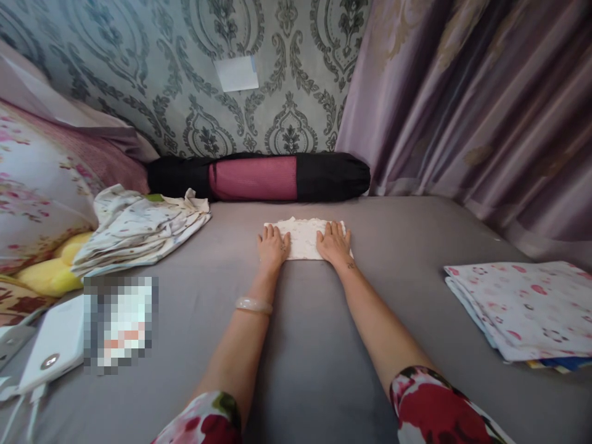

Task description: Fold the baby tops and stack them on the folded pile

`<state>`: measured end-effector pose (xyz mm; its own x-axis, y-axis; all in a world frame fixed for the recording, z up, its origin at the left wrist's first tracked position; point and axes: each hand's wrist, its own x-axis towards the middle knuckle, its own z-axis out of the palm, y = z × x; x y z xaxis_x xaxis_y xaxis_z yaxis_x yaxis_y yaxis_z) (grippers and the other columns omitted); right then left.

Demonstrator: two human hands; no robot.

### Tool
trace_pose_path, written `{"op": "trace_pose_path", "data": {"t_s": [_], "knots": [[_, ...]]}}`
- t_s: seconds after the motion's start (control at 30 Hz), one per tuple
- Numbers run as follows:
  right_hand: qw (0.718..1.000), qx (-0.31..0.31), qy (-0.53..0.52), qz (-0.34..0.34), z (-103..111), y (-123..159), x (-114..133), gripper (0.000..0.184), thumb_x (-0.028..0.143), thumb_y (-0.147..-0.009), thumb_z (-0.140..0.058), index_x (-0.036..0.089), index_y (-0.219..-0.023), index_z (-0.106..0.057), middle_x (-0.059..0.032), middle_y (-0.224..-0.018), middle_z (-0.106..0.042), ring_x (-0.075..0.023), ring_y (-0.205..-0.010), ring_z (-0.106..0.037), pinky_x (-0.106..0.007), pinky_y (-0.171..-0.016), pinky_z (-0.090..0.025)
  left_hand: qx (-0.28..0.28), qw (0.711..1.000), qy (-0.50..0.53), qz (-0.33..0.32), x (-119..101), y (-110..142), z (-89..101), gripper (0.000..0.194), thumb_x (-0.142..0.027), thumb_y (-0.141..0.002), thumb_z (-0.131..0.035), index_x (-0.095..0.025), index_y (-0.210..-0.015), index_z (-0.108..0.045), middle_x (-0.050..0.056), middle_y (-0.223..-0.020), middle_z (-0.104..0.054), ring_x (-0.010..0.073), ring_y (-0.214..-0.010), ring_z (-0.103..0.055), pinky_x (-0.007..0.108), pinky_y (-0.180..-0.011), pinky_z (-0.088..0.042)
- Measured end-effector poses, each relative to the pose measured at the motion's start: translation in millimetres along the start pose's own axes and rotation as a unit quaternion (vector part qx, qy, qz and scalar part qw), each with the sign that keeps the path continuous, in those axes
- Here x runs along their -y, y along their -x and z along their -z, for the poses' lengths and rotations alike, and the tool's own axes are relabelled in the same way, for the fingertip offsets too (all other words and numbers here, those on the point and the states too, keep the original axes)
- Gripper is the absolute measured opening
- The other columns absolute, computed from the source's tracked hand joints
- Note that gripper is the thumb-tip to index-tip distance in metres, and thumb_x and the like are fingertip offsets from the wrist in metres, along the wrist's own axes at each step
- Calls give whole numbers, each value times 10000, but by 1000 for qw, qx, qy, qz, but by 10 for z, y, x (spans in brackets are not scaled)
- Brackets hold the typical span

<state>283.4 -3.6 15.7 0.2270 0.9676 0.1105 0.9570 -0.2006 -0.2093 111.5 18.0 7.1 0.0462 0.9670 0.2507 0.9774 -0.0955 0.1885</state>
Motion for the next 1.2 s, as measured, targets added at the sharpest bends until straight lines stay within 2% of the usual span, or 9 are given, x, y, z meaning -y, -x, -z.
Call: {"op": "trace_pose_path", "data": {"t_s": [0.2, 0.37, 0.53, 0.67, 0.87, 0.97, 1.1, 1.2], "knots": [[1000, 14, -10, -3, 34, -53, -42, 597, 368, -990, -201, 43, -1471, -339, -165, -1551, -295, -284, -1439, -210, -509, -1148, -157, 16, 1000, 1, -2, 4, -20, 48, 558, -446, -970, -269, -104, -1339, -509, 170, -1490, -419, 284, -1398, -350, 466, -1123, -304], [1000, 1, -21, -22, 109, -113, -209, 606, 352, -988, -160, 39, -1492, -283, -169, -1571, -241, -273, -1454, -179, -533, -1156, -137, -28, 1000, 1, 0, 137, -74, 82, 574, -392, -986, -189, -108, -1387, -485, 120, -1502, -418, 292, -1451, -235, 486, -1179, -196], [998, 49, -24, -32, 75, -115, -325, 612, 373, -988, -132, 79, -1510, -256, -135, -1590, -201, -257, -1457, -177, -540, -1154, -152, 66, 998, 21, 7, 258, -103, 41, 585, -412, -977, -194, -144, -1455, -399, 85, -1537, -365, 296, -1453, -235, 493, -1168, -237], [998, 51, -20, -29, 53, -115, -341, 611, 370, -985, -134, 83, -1512, -249, -134, -1590, -204, -255, -1454, -179, -545, -1151, -162, 86, 996, 28, 13, 269, -104, 39, 599, -434, -972, -179, -165, -1473, -366, 79, -1554, -331, 288, -1457, -226, 519, -1169, -220], [998, 46, -19, -33, 118, -111, -312, 608, 368, -988, -134, 83, -1510, -261, -143, -1590, -198, -275, -1459, -163, -575, -1146, -142, 82, 996, 36, 17, 262, -110, 72, 587, -435, -969, -186, -182, -1456, -395, 78, -1548, -345, 295, -1461, -211, 551, -1170, -189], [999, 19, -22, -12, 171, -110, -235, 603, 366, -992, -137, 81, -1505, -277, -144, -1588, -206, -275, -1466, -134, -576, -1154, -99, 52, 998, 18, 17, 216, -122, 101, 599, -430, -971, -175, -144, -1432, -428, 100, -1533, -370, 316, -1467, -180, 589, -1170, -133], [998, 1, -33, 49, 160, -75, -88, 585, 364, -994, -167, 113, -1509, -284, -128, -1586, -225, -266, -1465, -146, -511, -1169, -116, 3, 1000, -2, -30, 79, -99, 106, 597, -438, -976, -170, -145, -1417, -446, 110, -1521, -390, 299, -1466, -193, 556, -1183, -122], [997, 23, -28, 65, 87, -24, -17, 570, 369, -994, -193, 147, -1507, -303, -121, -1580, -249, -269, -1457, -179, -503, -1166, -134, 22, 998, -7, -62, -1, -63, 47, 581, -451, -976, -189, -172, -1418, -442, 101, -1524, -388, 283, -1460, -218, 524, -1187, -148]]}}
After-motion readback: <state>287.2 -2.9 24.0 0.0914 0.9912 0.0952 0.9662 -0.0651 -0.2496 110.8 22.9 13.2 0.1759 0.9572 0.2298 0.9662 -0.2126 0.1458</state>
